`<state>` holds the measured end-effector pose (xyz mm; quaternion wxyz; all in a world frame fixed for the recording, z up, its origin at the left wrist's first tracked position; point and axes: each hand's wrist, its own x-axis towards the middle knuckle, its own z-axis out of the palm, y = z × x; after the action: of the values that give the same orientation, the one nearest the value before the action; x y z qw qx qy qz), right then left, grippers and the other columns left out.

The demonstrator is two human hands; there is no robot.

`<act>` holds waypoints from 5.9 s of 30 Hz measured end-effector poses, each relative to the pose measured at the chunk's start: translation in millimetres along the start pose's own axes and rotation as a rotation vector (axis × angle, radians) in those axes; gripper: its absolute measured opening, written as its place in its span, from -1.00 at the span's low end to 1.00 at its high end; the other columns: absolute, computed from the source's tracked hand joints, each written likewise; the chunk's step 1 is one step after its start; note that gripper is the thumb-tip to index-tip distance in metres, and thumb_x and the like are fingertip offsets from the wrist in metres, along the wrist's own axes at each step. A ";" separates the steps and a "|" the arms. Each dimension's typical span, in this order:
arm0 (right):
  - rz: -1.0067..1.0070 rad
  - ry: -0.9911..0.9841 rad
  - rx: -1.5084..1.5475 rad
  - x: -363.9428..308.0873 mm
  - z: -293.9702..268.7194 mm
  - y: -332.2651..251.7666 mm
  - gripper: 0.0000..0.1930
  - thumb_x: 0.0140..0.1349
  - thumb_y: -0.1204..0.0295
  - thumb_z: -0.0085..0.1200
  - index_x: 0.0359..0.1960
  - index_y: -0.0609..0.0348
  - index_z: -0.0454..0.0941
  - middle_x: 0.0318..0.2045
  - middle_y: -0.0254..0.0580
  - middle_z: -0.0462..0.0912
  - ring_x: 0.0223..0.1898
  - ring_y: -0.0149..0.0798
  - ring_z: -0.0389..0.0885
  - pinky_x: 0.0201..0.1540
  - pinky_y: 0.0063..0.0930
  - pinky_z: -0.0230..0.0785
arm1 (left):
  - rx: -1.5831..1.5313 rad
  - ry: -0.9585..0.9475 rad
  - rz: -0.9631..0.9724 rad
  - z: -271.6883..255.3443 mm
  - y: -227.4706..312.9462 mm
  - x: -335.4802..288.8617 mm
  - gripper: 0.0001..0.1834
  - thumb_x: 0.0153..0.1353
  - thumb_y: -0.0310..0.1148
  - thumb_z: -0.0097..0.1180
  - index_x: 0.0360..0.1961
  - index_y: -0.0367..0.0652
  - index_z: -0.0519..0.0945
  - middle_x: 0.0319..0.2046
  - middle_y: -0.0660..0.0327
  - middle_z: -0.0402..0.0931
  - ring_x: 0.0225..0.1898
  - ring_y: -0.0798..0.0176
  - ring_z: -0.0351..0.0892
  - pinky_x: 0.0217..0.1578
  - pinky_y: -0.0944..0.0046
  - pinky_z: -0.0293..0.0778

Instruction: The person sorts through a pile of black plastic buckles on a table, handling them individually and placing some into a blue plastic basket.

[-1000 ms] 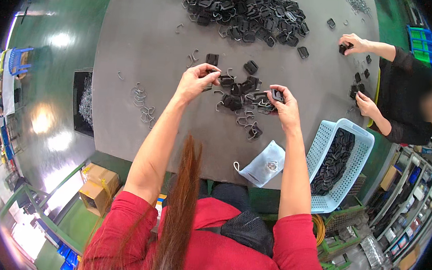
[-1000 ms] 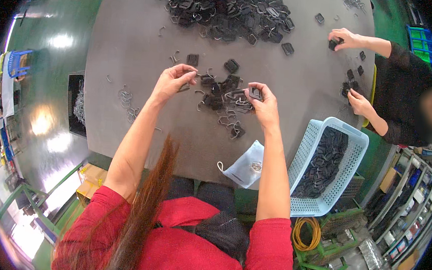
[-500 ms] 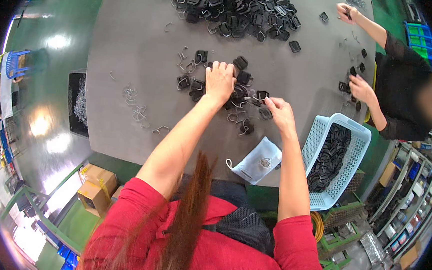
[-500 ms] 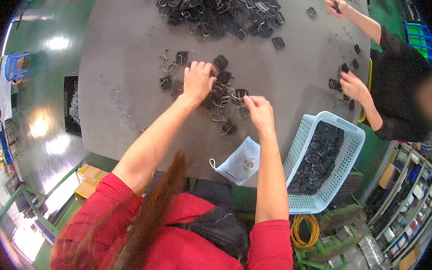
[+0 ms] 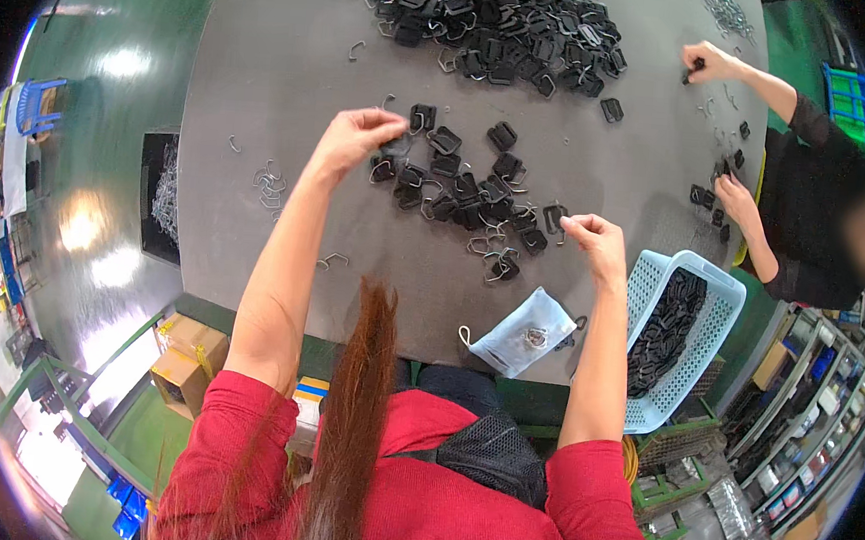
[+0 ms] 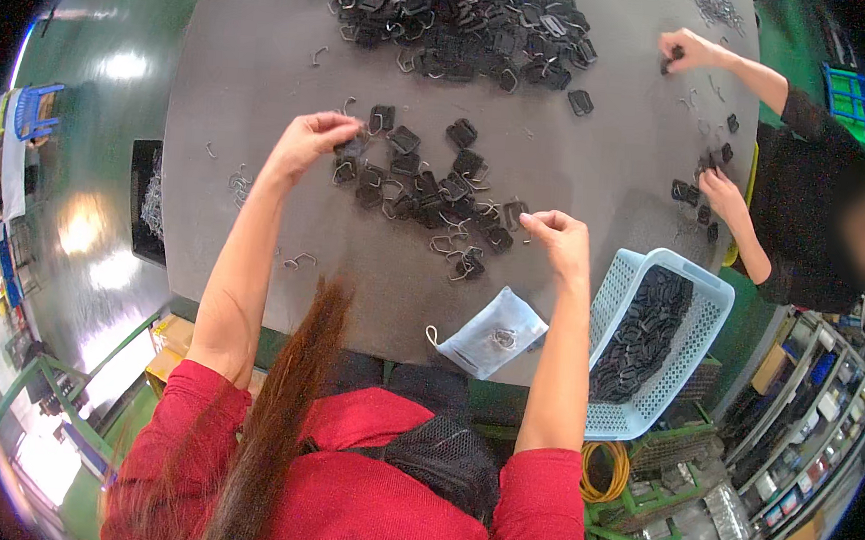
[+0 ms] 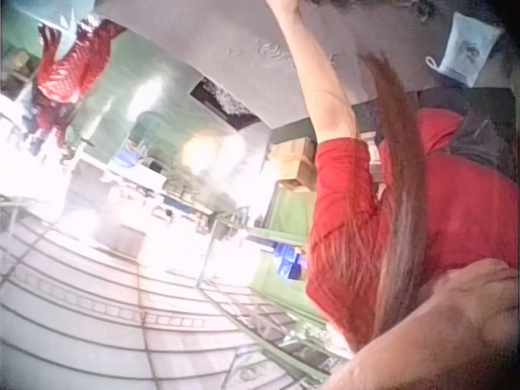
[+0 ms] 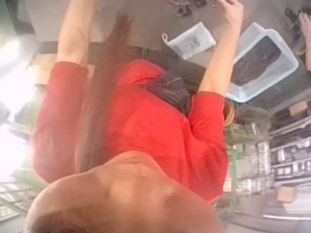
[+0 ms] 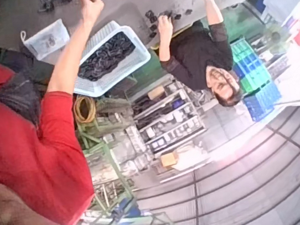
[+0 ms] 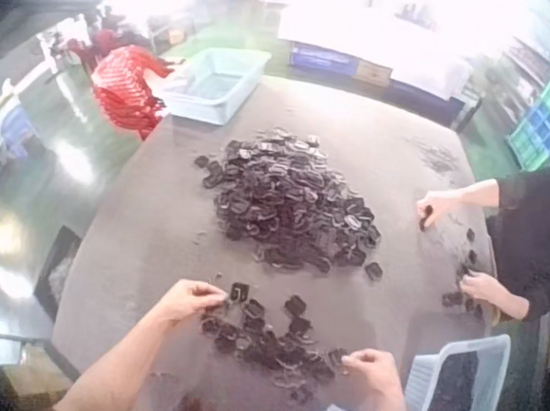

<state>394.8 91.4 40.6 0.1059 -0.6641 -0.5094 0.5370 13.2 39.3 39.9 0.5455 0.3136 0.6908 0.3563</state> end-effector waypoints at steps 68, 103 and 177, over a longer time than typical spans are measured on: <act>-0.320 -0.102 -0.928 26.2 175.6 -119.1 -0.68 -0.06 0.38 0.17 -0.25 0.21 0.45 -0.19 0.08 0.56 -0.16 0.02 0.56 -0.10 -0.21 0.42 | -0.270 -0.118 -0.286 -7.6 -63.6 -95.5 -0.81 0.01 -0.31 0.26 -0.47 -0.09 0.47 -0.61 0.42 0.39 -0.67 0.56 0.26 -0.70 0.50 0.14; -0.313 0.262 -0.750 33.6 106.9 -65.3 -0.62 -0.06 0.25 0.24 -0.19 0.05 0.46 -0.18 -0.23 0.48 -0.09 -0.13 0.46 -0.09 -0.24 0.33 | 0.966 0.260 0.368 75.6 -43.9 -39.4 -0.59 -0.15 -0.43 0.28 -0.25 -0.11 0.38 -0.31 0.13 0.33 -0.17 0.05 0.36 -0.22 0.11 0.36; -0.354 0.038 -0.209 31.1 97.4 -84.1 -0.75 -0.01 0.25 0.16 -0.40 0.17 0.63 -0.51 -0.17 0.64 -0.40 -0.32 0.60 -0.27 -0.47 0.39 | 0.518 0.253 0.234 100.6 -55.5 -73.4 -0.64 -0.05 -0.25 0.27 -0.28 -0.18 0.46 -0.39 0.03 0.54 -0.29 -0.01 0.55 -0.30 0.10 0.44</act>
<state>264.5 115.0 40.6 0.1388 -0.5815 -0.6688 0.4418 124.3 -36.5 17.3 0.3122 0.4729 0.7802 0.2650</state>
